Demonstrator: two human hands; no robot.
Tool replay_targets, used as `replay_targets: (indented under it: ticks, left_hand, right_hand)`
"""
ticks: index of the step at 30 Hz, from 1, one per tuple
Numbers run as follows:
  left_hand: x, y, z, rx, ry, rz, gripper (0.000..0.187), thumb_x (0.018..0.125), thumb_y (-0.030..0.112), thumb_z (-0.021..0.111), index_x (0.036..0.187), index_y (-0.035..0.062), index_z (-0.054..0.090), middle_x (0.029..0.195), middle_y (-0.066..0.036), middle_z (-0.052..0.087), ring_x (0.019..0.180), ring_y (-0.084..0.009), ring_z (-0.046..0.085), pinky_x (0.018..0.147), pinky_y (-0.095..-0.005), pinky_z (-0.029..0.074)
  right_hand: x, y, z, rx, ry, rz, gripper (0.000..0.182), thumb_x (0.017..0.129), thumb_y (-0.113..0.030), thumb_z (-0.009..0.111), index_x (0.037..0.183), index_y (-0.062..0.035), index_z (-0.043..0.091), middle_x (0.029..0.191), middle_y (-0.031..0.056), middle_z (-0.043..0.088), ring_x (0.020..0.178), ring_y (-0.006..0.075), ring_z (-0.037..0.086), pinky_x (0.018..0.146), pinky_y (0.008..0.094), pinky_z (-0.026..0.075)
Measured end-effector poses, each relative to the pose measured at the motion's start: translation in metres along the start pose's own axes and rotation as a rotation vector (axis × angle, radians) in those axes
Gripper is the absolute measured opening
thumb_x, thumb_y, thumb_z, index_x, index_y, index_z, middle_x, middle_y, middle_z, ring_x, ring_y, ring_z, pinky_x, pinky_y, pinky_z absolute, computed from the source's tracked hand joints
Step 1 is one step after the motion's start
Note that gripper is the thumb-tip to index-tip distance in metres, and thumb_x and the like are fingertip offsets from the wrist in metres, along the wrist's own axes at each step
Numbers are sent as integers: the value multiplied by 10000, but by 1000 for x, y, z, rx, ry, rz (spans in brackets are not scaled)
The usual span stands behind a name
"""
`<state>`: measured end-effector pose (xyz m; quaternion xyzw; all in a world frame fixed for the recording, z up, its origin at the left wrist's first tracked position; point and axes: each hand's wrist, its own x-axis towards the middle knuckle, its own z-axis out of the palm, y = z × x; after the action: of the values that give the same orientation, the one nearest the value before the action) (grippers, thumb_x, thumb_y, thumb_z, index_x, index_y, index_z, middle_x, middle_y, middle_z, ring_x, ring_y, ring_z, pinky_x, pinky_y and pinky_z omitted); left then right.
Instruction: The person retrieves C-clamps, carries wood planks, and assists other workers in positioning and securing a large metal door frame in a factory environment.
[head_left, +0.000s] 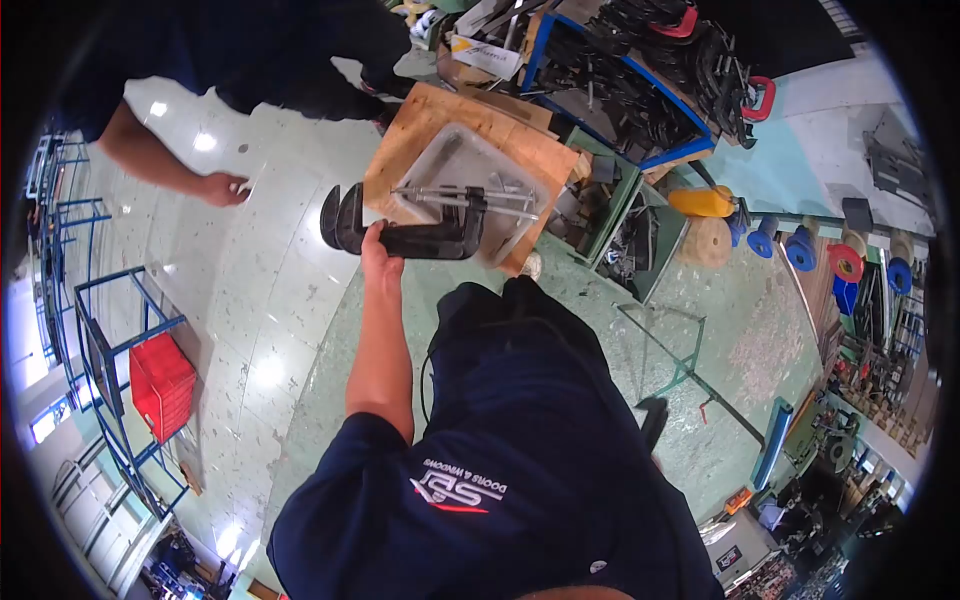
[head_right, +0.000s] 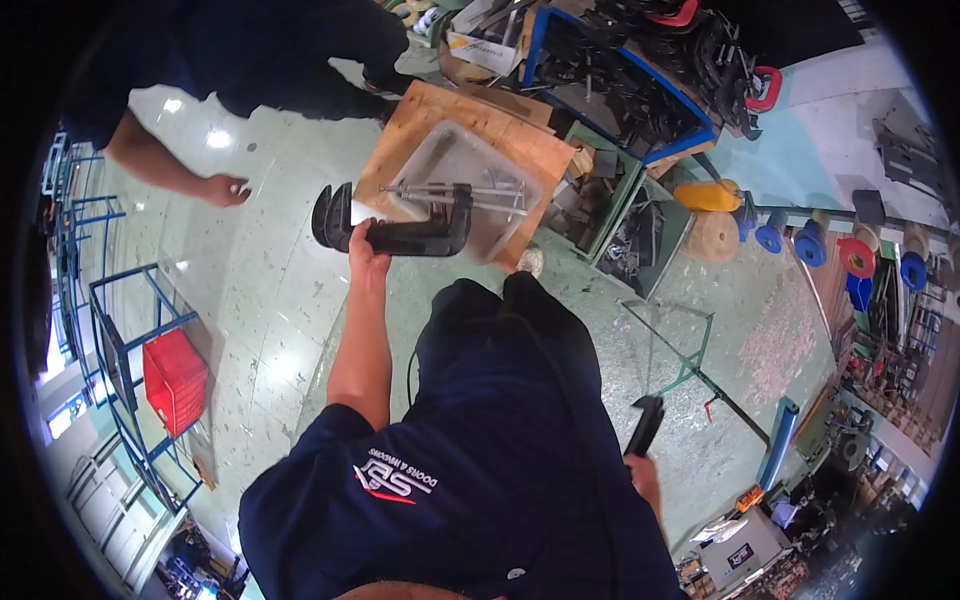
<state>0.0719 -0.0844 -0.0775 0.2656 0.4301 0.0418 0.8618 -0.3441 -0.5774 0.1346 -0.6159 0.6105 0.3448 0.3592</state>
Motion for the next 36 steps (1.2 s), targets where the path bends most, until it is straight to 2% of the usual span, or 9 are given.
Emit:
replay_targets:
  ticks: [1, 3, 8, 13, 19, 26, 30, 32, 36]
  left_hand:
    - [5, -4, 4, 17, -46, -41, 60, 816, 53, 583, 857, 30, 546, 837, -100, 598, 789, -266, 603, 792, -433, 516]
    - [7, -13, 16, 27, -54, -106, 88, 821, 58, 584, 904, 36, 566, 861, -85, 611, 830, -259, 612, 827, -420, 518]
    - [48, -56, 39, 100, -139, -272, 154, 828, 61, 548, 982, 52, 557, 812, -75, 608, 771, -239, 608, 768, -395, 525]
    - [88, -98, 49, 205, -135, -348, 77, 785, 100, 609, 855, 71, 590, 761, -63, 611, 734, -235, 607, 731, -364, 519]
    - [110, -126, 45, 170, -105, -490, 83, 804, 150, 617, 838, 75, 614, 769, -69, 630, 737, -250, 618, 709, -363, 511]
    - [117, -137, 39, 204, -63, -398, 128, 808, 145, 634, 895, 52, 628, 844, -80, 638, 810, -241, 615, 759, -370, 506]
    - [117, -144, 37, 205, 48, -321, 182, 811, 126, 647, 967, 40, 616, 902, -75, 648, 839, -237, 619, 785, -367, 504]
    - [112, -149, 42, 348, 170, -46, 267, 813, 127, 674, 1043, 21, 592, 947, -69, 643, 840, -216, 611, 790, -339, 493]
    - [126, -173, 9, 600, 301, 102, 368, 799, 153, 707, 1090, -27, 571, 1020, -116, 643, 936, -211, 603, 854, -309, 452]
  right_hand:
    - [7, -22, -14, 190, -7, -56, 230, 680, -80, 673, 877, 0, 586, 743, 117, 639, 623, 223, 631, 612, 344, 514]
    - [75, -26, -55, 251, -68, -146, 189, 641, -26, 651, 801, -1, 554, 713, 98, 622, 577, 200, 607, 561, 333, 499]
    - [78, -166, -105, -73, 177, -488, 350, 604, -51, 692, 932, 8, 584, 729, 97, 615, 617, 197, 612, 588, 321, 505]
    - [28, -302, -90, -497, 385, -718, 524, 555, -138, 730, 1023, 38, 576, 808, 144, 634, 744, 232, 631, 684, 329, 494]
    - [8, -421, -33, -991, 387, -1046, 483, 552, -136, 720, 1023, -100, 620, 892, 134, 654, 856, 362, 615, 774, 416, 494]
    - [43, -531, 34, -1383, 243, -1448, 391, 606, -128, 701, 987, -166, 622, 862, 68, 622, 887, 285, 609, 848, 402, 438]
    - [62, -585, 72, -1527, 105, -1467, 424, 614, -145, 720, 1022, -170, 607, 908, 54, 614, 928, 282, 593, 890, 396, 415]
    - [71, -605, 92, -1552, 45, -1532, 465, 603, -144, 741, 1044, -171, 597, 922, 48, 601, 972, 269, 575, 907, 383, 401]
    - [100, -632, 124, -1488, -98, -1687, 510, 559, -129, 778, 1036, -162, 599, 910, 47, 596, 949, 256, 569, 873, 382, 405]
